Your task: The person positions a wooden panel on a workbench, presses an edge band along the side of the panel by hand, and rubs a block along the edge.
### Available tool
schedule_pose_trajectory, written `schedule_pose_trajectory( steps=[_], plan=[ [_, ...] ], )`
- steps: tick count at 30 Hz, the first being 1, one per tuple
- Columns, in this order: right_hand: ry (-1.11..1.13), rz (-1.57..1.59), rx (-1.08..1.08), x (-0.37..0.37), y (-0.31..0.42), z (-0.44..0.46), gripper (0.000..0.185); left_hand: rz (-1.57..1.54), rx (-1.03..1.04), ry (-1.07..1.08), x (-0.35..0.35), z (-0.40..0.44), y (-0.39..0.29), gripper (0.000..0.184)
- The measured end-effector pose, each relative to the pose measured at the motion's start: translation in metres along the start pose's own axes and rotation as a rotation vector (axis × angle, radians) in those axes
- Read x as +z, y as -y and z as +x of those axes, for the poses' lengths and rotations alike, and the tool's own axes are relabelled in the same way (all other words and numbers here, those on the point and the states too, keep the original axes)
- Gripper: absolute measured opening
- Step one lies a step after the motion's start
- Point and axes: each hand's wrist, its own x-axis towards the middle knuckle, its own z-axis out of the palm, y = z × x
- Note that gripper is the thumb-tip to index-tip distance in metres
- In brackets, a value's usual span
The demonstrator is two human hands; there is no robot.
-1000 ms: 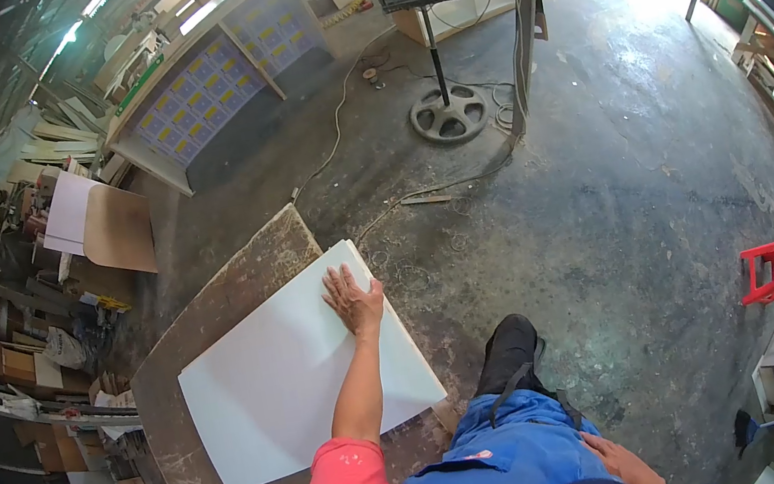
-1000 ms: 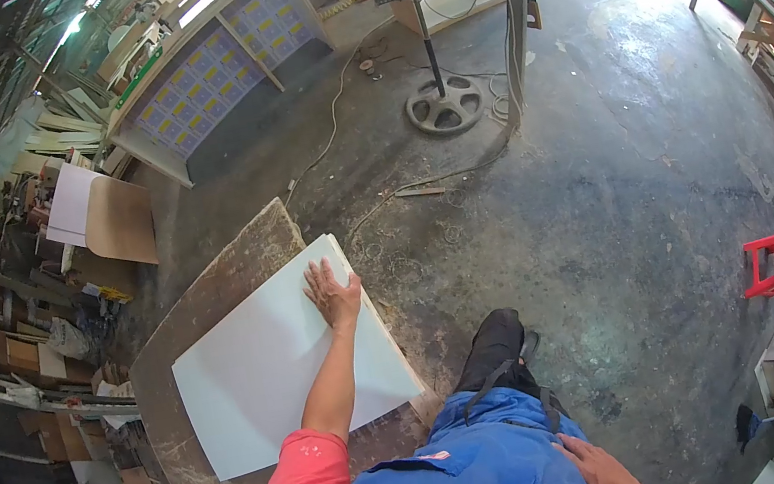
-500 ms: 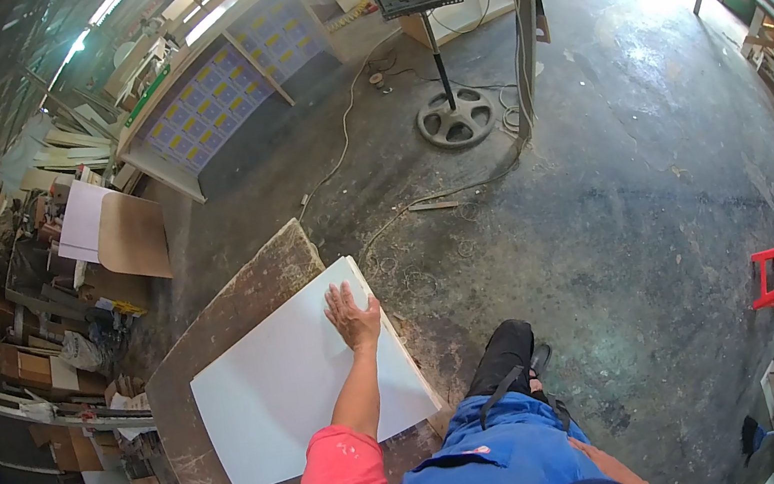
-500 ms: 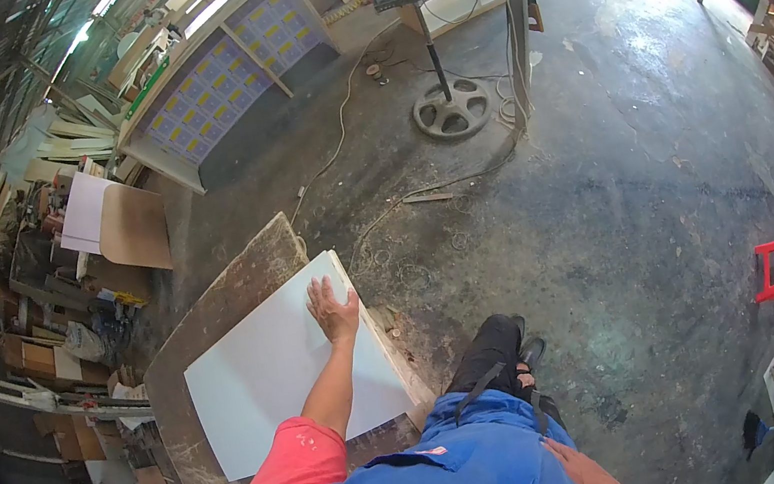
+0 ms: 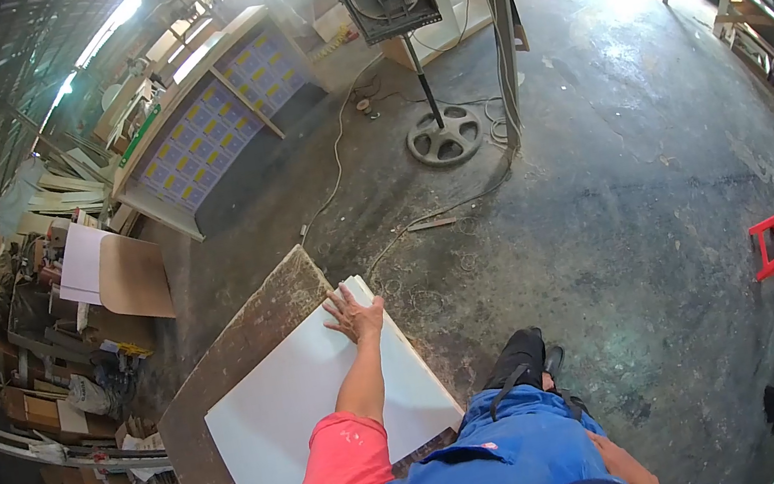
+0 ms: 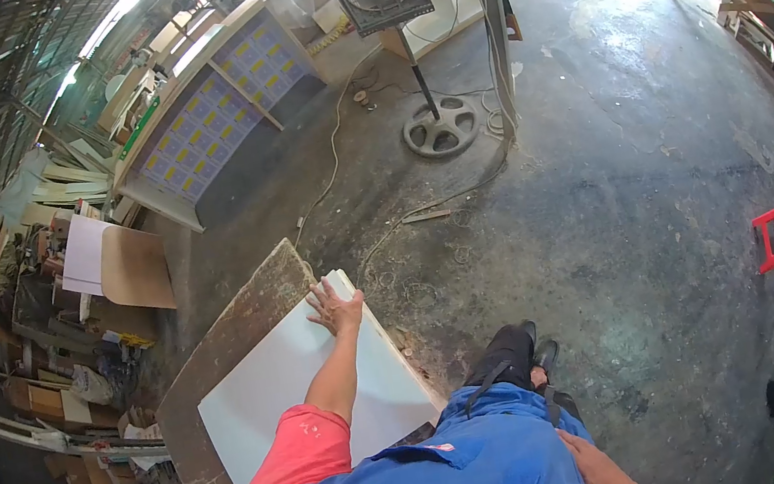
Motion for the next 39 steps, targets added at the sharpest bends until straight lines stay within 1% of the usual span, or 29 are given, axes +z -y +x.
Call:
schedule_pose_trajectory(
  steps=[4, 6, 10, 12, 16, 19, 21, 26, 28, 30, 33, 35, 36, 38, 39],
  plan=[
    [-0.014, -0.02, 0.003, 0.005, -0.002, -0.005, 0.077, -0.029, 0.022, -0.039, -0.003, 0.0, -0.002, 0.101],
    [-0.021, -0.031, 0.002, 0.006, -0.007, -0.008, 0.078, -0.036, 0.025, 0.028, -0.013, 0.002, -0.004, 0.099],
    [-0.044, -0.057, -0.005, 0.007, -0.007, -0.007, 0.079, -0.059, 0.03, 0.027, -0.008, 0.009, -0.005, 0.097],
    [-0.007, 0.045, 0.074, 0.001, 0.002, -0.007, 0.089, -0.055, 0.08, -0.107, 0.0, 0.009, -0.002, 0.096],
    [-0.018, 0.045, 0.053, -0.003, 0.015, -0.005, 0.091, -0.055, 0.095, -0.058, 0.006, 0.014, 0.002, 0.094],
    [-0.027, 0.069, 0.055, -0.003, 0.018, -0.004, 0.092, -0.056, 0.11, -0.088, 0.012, 0.017, 0.003, 0.093],
    [-0.019, 0.066, 0.128, 0.001, 0.012, -0.004, 0.093, -0.058, 0.113, -0.101, 0.013, 0.017, 0.003, 0.091],
    [-0.052, 0.038, 0.035, 0.003, 0.011, -0.005, 0.09, -0.058, 0.106, -0.09, 0.003, 0.013, -0.008, 0.083],
    [-0.056, 0.022, 0.0, -0.002, 0.024, -0.003, 0.088, -0.077, 0.124, -0.135, 0.001, 0.011, -0.01, 0.079],
    [-0.095, -0.005, -0.008, -0.006, 0.041, -0.001, 0.087, -0.083, 0.119, -0.117, -0.001, 0.009, -0.011, 0.078],
    [-0.134, -0.002, -0.039, 0.005, 0.024, -0.002, 0.086, -0.079, 0.125, -0.106, 0.003, 0.01, -0.008, 0.079],
    [-0.115, 0.002, -0.028, -0.004, 0.04, -0.003, 0.085, -0.072, 0.166, -0.256, 0.02, 0.015, -0.004, 0.081],
    [-0.102, 0.006, -0.019, -0.008, 0.046, -0.003, 0.085, -0.072, 0.164, -0.255, 0.015, 0.013, -0.005, 0.081],
    [-0.091, 0.009, -0.005, -0.008, 0.047, -0.004, 0.086, -0.083, 0.116, -0.082, -0.001, 0.009, -0.011, 0.083],
    [-0.08, 0.013, 0.007, -0.008, 0.047, -0.004, 0.087, -0.082, 0.116, -0.082, 0.001, 0.01, -0.011, 0.083]
  ],
)
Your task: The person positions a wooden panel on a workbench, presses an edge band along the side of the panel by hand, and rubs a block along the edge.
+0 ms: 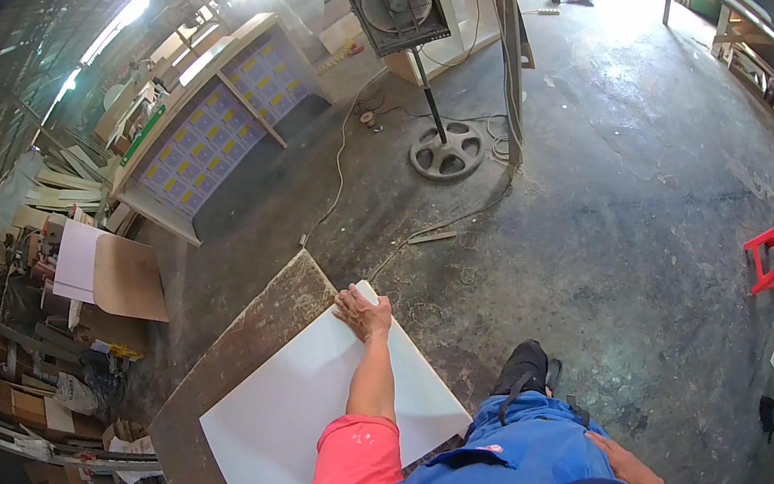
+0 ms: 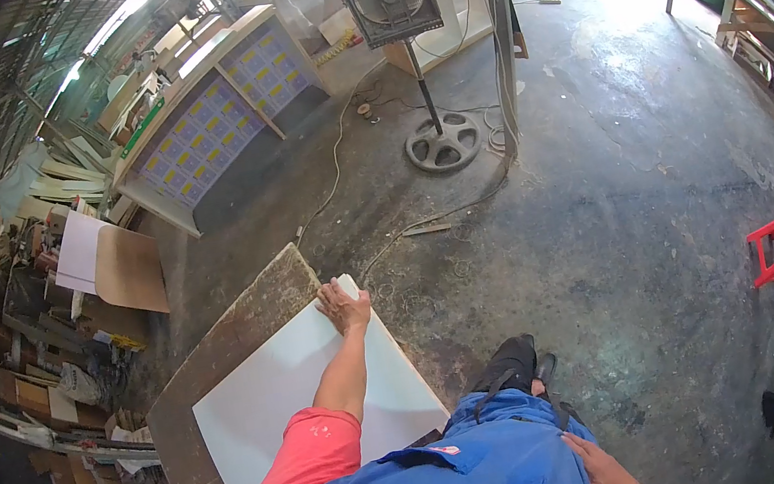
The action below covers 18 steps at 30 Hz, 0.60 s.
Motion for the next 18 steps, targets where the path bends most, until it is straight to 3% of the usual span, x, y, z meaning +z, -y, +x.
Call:
schedule_pose_trajectory(
  steps=[6, 18],
  plan=[
    [0.003, 0.013, 0.023, 0.0006, 0.0003, 0.0021, 0.087, -0.023, 0.01, -0.035, 0.0067, 0.0026, 0.0027, 0.084],
    [0.008, 0.015, 0.037, -0.0021, 0.0024, 0.0011, 0.089, -0.035, 0.047, -0.171, 0.0044, 0.0007, -0.0009, 0.067]
  ],
)
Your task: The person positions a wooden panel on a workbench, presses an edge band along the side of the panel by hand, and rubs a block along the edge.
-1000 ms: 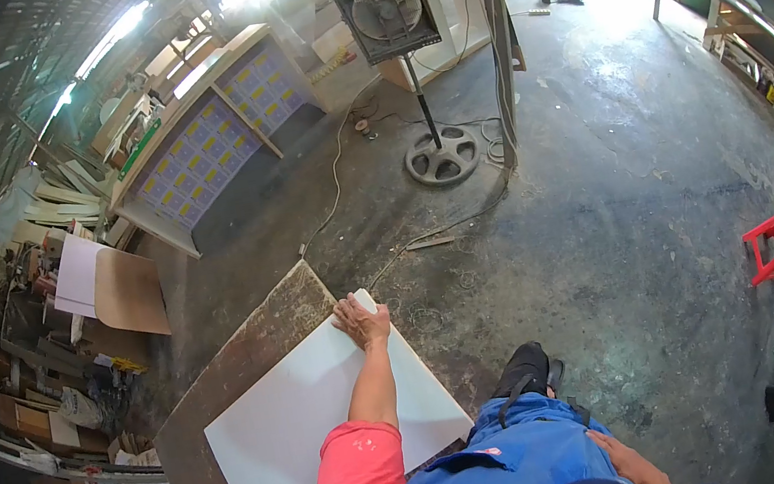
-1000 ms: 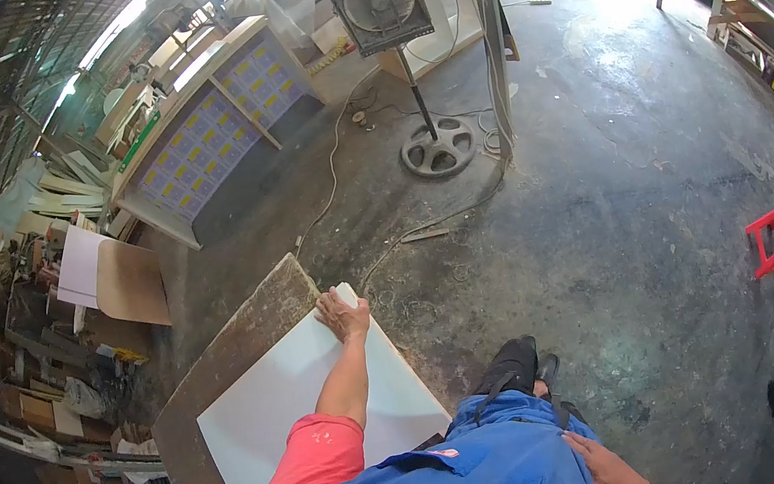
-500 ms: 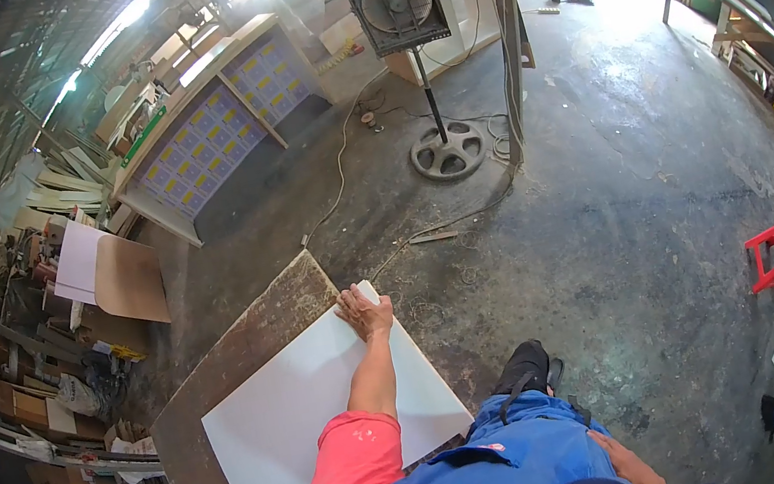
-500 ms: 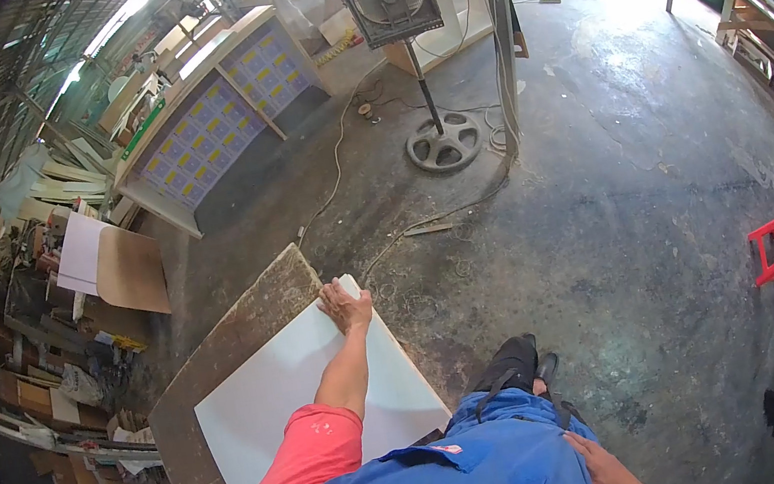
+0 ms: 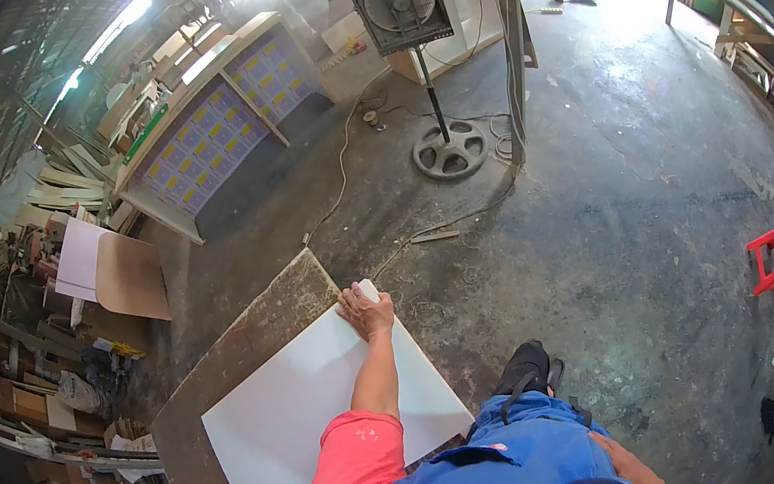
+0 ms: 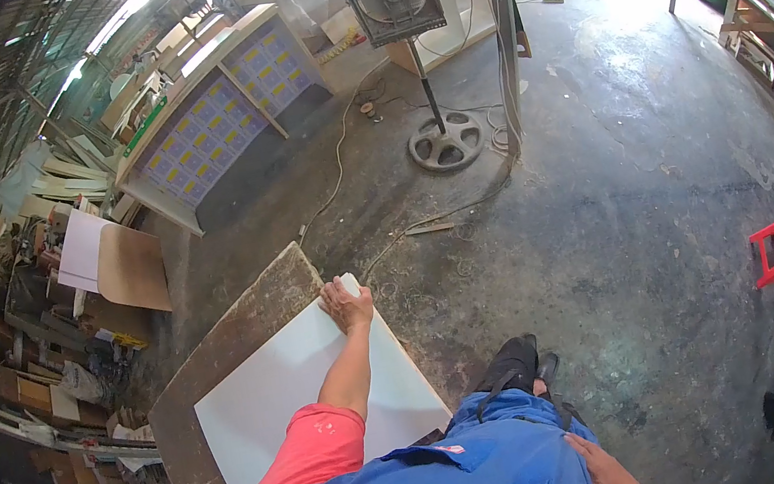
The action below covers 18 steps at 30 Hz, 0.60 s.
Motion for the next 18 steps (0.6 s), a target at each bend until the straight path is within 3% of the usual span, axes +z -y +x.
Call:
schedule_pose_trajectory(
  steps=[18],
  plan=[
    [-0.003, 0.036, 0.036, 0.0034, -0.002, -0.0022, 0.094, 0.025, 0.011, -0.016, 0.0012, -0.0007, 0.0004, 0.068]
  ],
)
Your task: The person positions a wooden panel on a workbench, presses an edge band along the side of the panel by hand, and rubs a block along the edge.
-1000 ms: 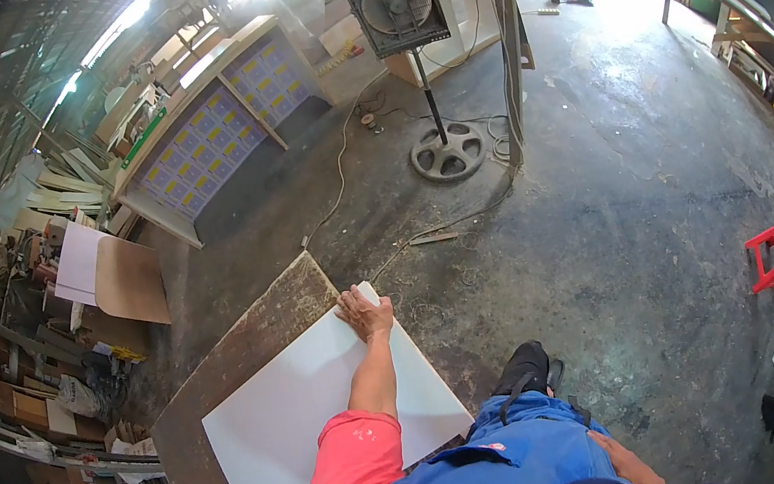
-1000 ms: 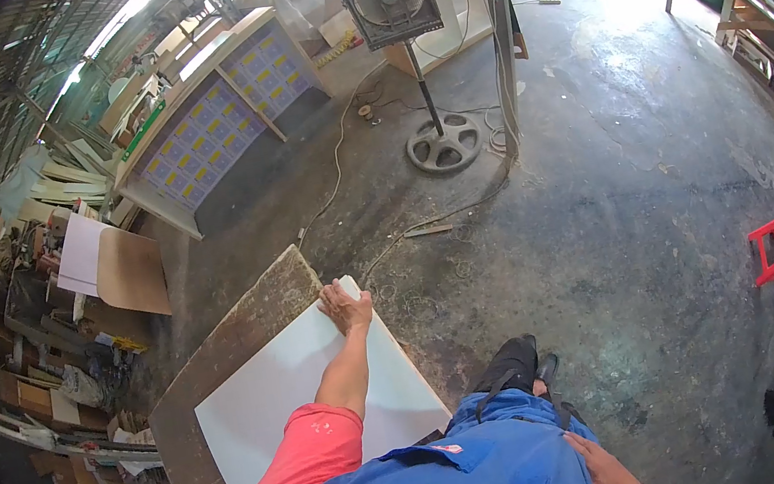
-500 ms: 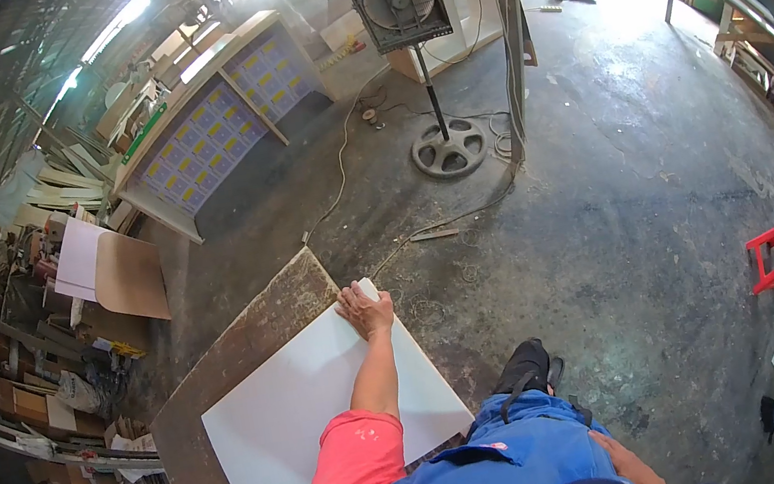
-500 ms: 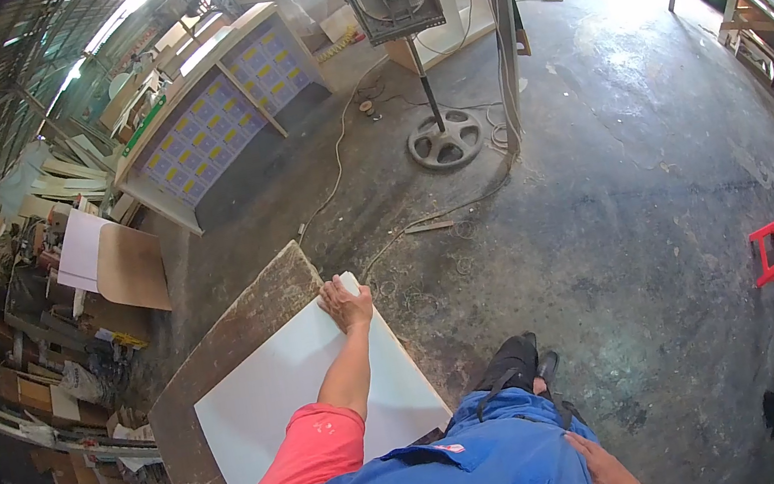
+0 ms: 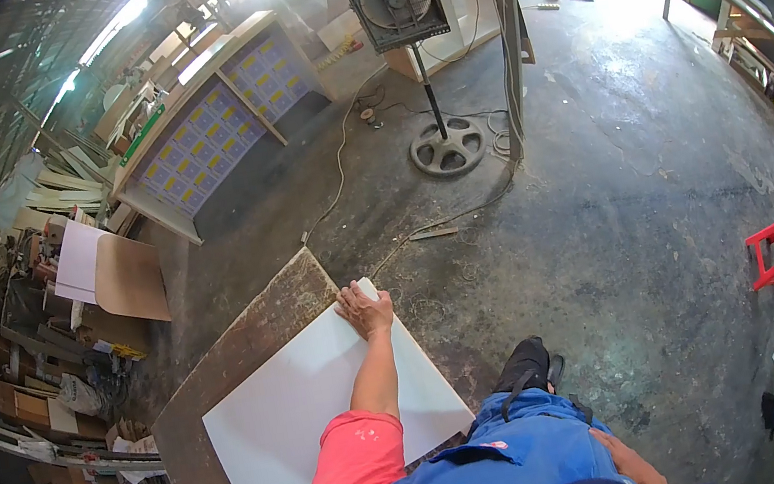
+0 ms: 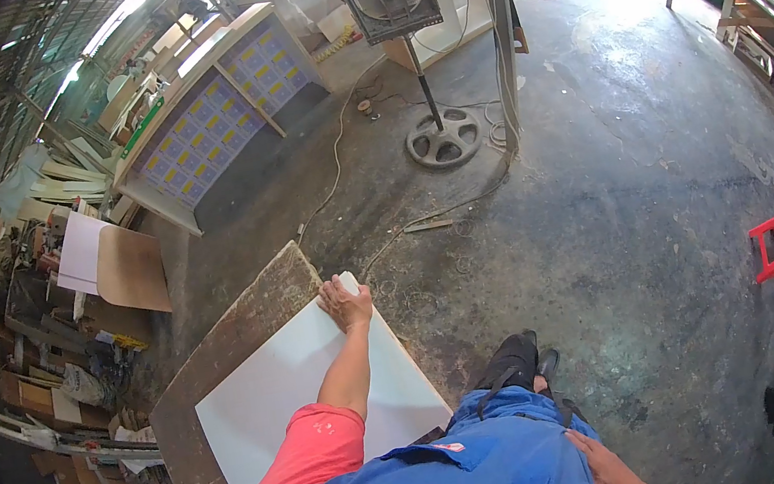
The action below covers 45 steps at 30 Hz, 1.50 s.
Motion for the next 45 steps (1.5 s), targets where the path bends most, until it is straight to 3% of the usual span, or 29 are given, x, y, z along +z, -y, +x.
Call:
schedule_pose_trajectory(
  steps=[12, 14, 21, 42, 45],
  plan=[
    [0.012, 0.049, 0.024, 0.01, -0.037, 0.0, 0.095, 0.008, 0.014, -0.039, 0.001, 0.0, 0.0, 0.067],
    [0.008, 0.061, 0.022, 0.012, -0.041, 0.0, 0.096, -0.007, -0.019, 0.031, -0.002, 0.0, -0.001, 0.069],
    [-0.004, 0.049, 0.01, 0.01, -0.03, -0.001, 0.087, 0.005, 0.026, -0.062, 0.002, 0.0, 0.001, 0.066],
    [0.032, 0.016, -0.018, 0.004, -0.017, 0.019, 0.086, 0.025, 0.005, -0.052, 0.005, 0.0, 0.001, 0.068],
    [0.047, 0.011, -0.029, 0.003, -0.017, 0.022, 0.086, -0.032, -0.046, 0.034, -0.002, 0.001, -0.001, 0.068]
  ],
)
